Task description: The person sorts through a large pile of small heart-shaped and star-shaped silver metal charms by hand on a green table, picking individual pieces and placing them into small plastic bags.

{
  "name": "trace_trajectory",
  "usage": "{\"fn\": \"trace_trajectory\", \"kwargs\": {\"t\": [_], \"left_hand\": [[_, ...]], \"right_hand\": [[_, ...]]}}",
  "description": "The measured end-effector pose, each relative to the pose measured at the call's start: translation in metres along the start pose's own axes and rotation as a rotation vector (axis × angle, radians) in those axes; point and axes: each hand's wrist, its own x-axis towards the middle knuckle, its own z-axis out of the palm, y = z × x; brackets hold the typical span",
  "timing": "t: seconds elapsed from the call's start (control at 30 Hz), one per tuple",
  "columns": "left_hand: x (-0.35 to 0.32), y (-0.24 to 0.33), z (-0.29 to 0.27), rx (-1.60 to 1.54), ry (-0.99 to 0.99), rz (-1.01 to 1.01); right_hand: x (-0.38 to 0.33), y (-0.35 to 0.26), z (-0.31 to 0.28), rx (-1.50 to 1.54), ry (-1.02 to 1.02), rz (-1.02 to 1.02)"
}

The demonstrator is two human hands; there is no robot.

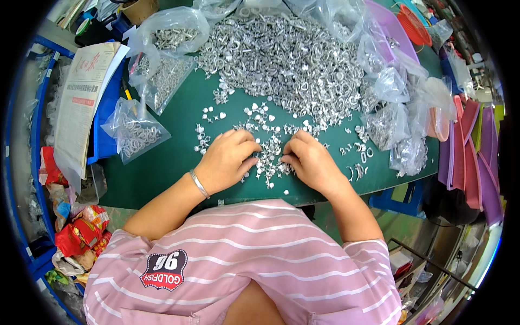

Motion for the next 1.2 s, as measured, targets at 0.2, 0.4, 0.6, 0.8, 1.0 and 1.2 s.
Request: {"fn": "trace_trajectory", "kwargs": {"t": [0.2, 0.4, 0.6, 0.8, 1.0, 1.2], "left_hand": [[-0.002, -0.003, 0.001, -0.004, 0.029, 0.016], [-0.004, -0.005, 0.002, -0.054, 0.033, 0.007], [-0.006, -0.005, 0.003, -0.062, 0.042, -0.001], [-0.006, -0.004, 0.002, -0.069, 0.039, -0.012], [-0.006, -0.006, 0.002, -0.059, 0.044, 0.003], [-0.005, -0.004, 0.002, -0.061, 0.043, -0.005]], "right_hand": [[0.008, 0.009, -0.008, 0.012, 0.068, -0.036], [0.015, 0.023, -0.023, 0.981, 0.006, 0.408], [0.016, 0.017, -0.02, 0.976, 0.077, 0.496], [0.015, 0.022, -0.023, 0.75, 0.029, 0.456], [0.015, 0.024, -0.018, 0.201, 0.252, 0.245], [0.007, 0.007, 0.009, -0.057, 0.142, 0.074]]}}
